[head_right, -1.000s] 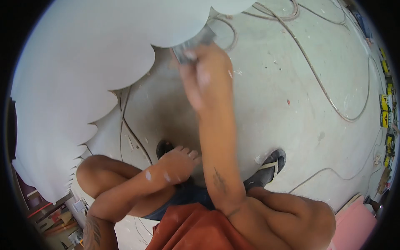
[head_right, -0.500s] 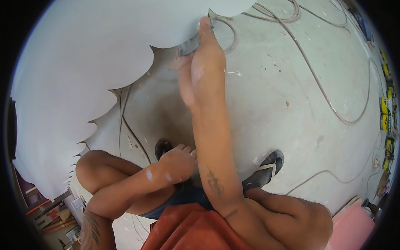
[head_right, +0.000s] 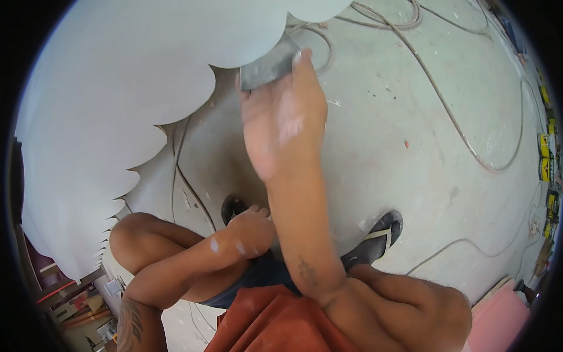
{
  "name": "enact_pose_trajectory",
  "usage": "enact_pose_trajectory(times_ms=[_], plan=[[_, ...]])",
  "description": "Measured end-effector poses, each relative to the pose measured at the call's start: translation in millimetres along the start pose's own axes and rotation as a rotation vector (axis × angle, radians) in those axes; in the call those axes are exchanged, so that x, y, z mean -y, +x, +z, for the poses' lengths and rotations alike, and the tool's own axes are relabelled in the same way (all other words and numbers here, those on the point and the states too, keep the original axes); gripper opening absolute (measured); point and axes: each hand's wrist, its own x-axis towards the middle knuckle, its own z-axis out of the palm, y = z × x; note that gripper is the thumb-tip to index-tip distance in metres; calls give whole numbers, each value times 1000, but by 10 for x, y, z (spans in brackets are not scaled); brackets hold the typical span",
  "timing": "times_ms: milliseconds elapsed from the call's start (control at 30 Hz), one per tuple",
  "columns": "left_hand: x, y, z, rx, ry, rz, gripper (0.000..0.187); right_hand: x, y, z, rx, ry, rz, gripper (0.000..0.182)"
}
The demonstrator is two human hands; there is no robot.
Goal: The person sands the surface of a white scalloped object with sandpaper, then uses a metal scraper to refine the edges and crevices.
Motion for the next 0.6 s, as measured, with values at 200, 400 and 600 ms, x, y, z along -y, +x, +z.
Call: enact_pose_trajectory(times_ms=[200,400,600], plan=[[23,0,-83,-68,-5,92,28,-142,199,-222,138,85,74,60],[49,185,338,-181,-204,-43,29,-99,2,-81,91,167,172,65],[197,536,1057,-311,-222,85,30,-80,-31,-57,28,386,371,64]])
